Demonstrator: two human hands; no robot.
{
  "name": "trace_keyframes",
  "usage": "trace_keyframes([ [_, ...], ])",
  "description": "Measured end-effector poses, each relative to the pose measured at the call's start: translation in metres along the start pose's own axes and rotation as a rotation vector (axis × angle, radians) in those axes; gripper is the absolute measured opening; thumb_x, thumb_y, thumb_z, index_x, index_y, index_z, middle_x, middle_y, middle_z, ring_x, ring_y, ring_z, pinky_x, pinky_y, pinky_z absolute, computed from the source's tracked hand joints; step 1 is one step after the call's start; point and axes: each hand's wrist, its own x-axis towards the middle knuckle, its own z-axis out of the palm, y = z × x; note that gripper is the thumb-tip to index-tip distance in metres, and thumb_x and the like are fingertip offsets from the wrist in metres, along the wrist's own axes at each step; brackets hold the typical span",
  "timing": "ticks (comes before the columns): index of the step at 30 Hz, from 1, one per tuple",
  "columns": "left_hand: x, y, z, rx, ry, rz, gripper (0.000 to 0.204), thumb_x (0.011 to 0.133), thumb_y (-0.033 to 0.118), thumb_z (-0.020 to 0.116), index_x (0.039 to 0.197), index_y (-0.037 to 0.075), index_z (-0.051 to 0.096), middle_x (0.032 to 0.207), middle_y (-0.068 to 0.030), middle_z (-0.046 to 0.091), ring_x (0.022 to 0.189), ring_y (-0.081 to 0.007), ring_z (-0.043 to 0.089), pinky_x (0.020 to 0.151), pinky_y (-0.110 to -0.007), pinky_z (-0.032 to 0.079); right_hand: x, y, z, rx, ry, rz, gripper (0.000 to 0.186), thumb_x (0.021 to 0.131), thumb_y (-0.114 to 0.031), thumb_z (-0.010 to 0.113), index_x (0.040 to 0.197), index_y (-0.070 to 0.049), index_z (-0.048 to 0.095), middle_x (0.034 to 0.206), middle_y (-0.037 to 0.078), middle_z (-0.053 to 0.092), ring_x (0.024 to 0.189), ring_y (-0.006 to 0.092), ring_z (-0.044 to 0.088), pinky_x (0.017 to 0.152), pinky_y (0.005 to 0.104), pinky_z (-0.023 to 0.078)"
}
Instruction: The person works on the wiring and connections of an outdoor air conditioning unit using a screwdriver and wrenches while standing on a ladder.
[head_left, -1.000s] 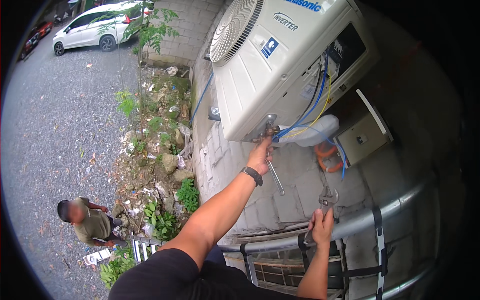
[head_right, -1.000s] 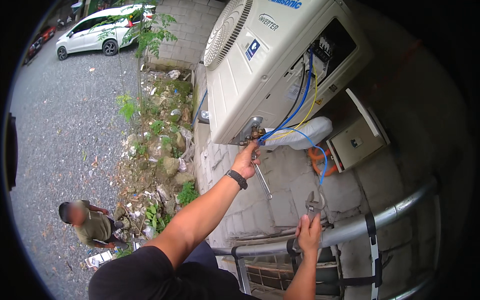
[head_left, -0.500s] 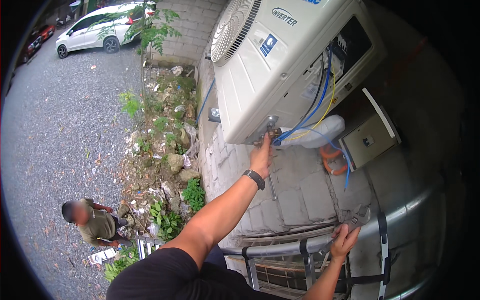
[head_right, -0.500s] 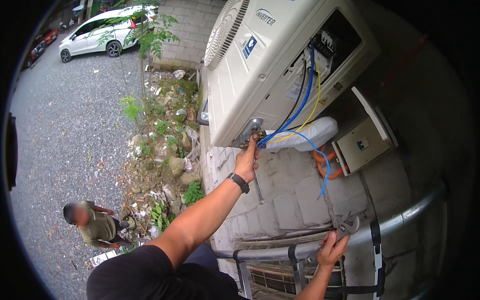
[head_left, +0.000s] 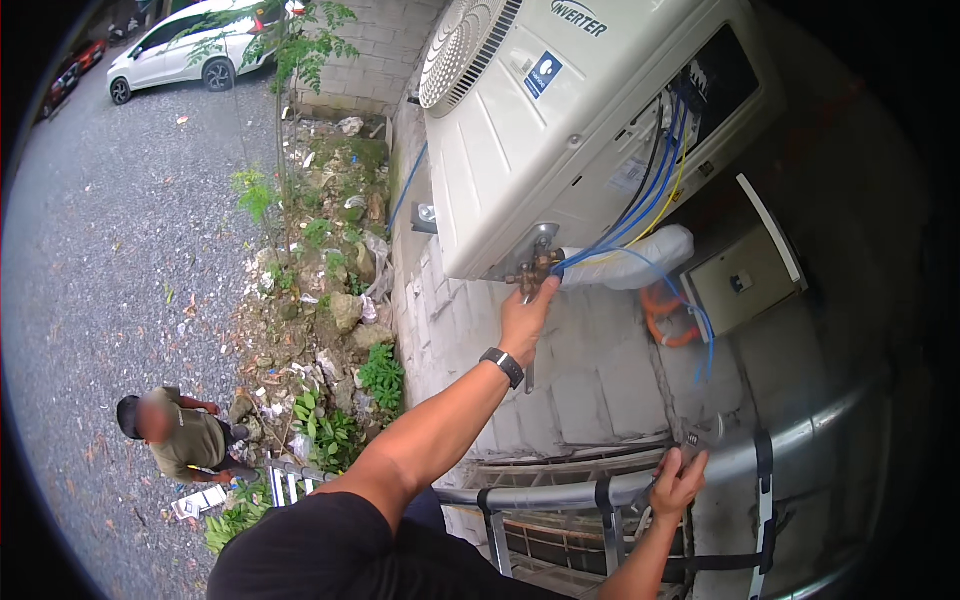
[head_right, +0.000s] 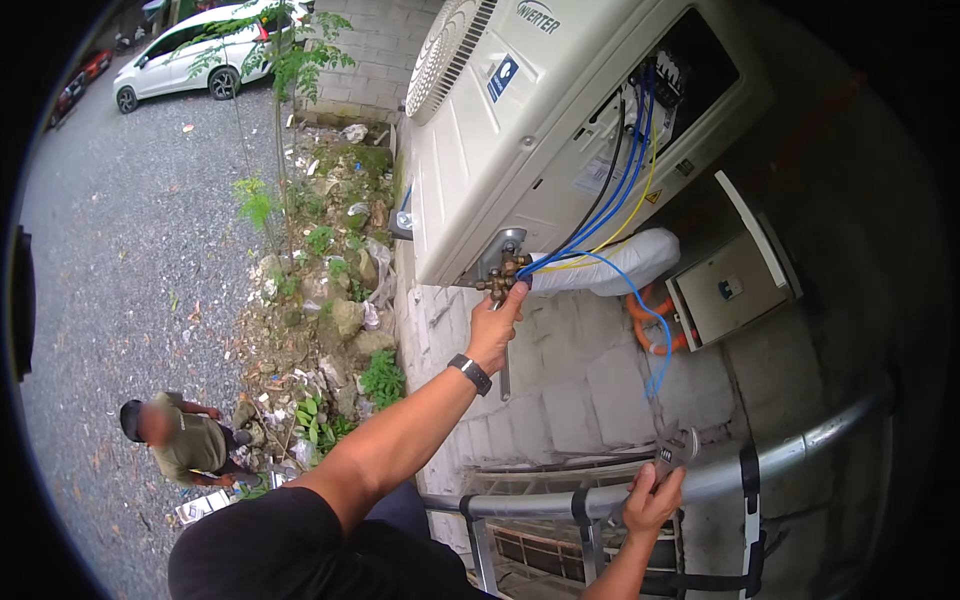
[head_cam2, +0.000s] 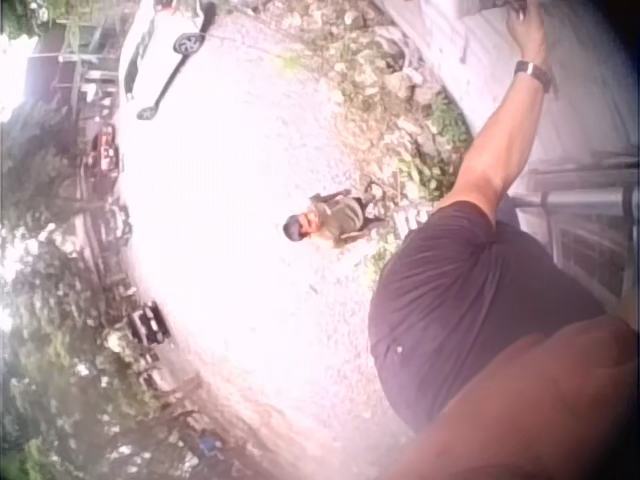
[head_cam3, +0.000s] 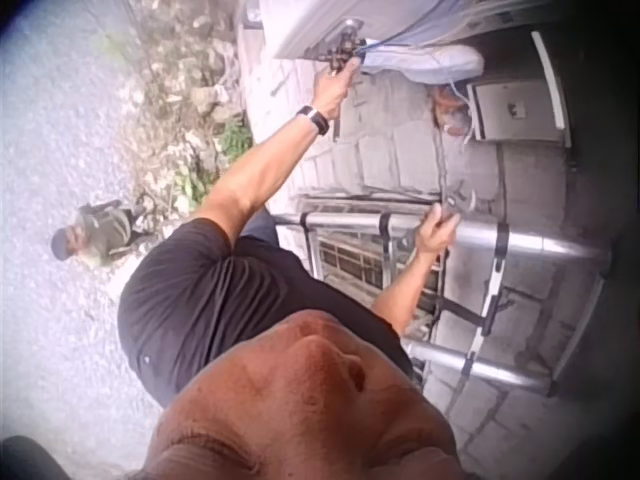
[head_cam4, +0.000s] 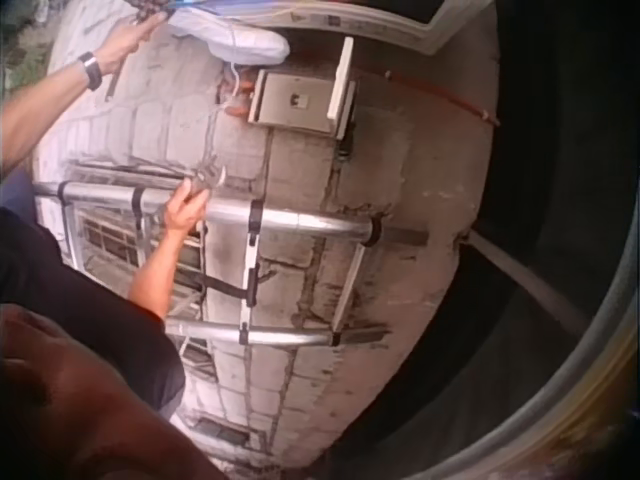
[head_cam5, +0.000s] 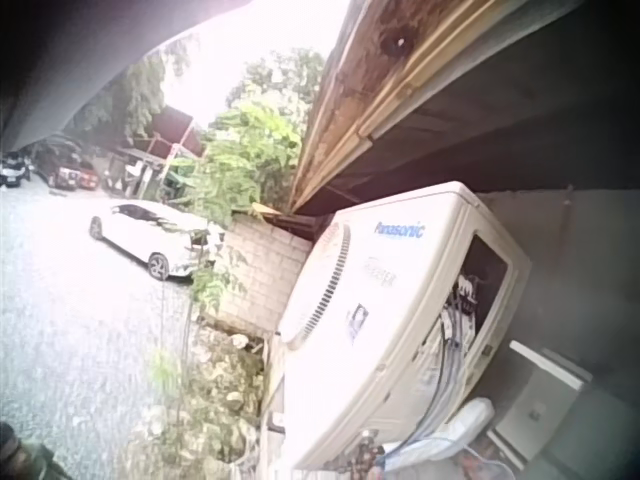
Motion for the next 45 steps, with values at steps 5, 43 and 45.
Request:
trace_keyframes([
  [5, 0.004, -0.022, 0.008, -0.113, 0.112, 0.109, 0.054, 0.084, 0.062, 0.075, 0.099, 0.011, 0.063, 0.085, 0.0006, 0.057, 0.070, -0.0061, 0.049, 0.050, -0.022, 0.031, 0.002, 0.003, -0.001, -0.056, -0.028, -0.030, 0.021, 0.100, -0.014, 0.055, 0.098, 0.005, 0.049, 0.057, 0.006, 0.056, 0.046, 0.0208, 0.057, 0.048, 0.0356, 0.041],
  [43, 0.017, -0.025, 0.031, -0.304, 0.149, 0.005, 0.046, 0.090, 0.052, 0.073, 0.104, 0.010, 0.060, 0.080, 0.0005, 0.056, 0.072, -0.0080, 0.050, 0.051, -0.024, 0.034, -0.006, 0.034, 0.000, -0.222, 0.062, -0.268, 0.030, 0.098, -0.012, 0.060, 0.114, 0.011, 0.050, 0.054, 0.007, 0.057, 0.044, 0.0212, 0.054, 0.048, 0.0363, 0.040],
  [45, 0.024, -0.039, 0.017, -0.203, 0.148, 0.073, 0.048, 0.090, 0.051, 0.073, 0.109, 0.009, 0.061, 0.082, 0.0007, 0.056, 0.073, -0.0080, 0.050, 0.050, -0.024, 0.034, -0.003, 0.029, 0.006, -0.195, 0.045, -0.231, 0.030, 0.097, -0.012, 0.061, 0.114, 0.011, 0.050, 0.054, 0.008, 0.056, 0.045, 0.0228, 0.054, 0.049, 0.0371, 0.040],
])
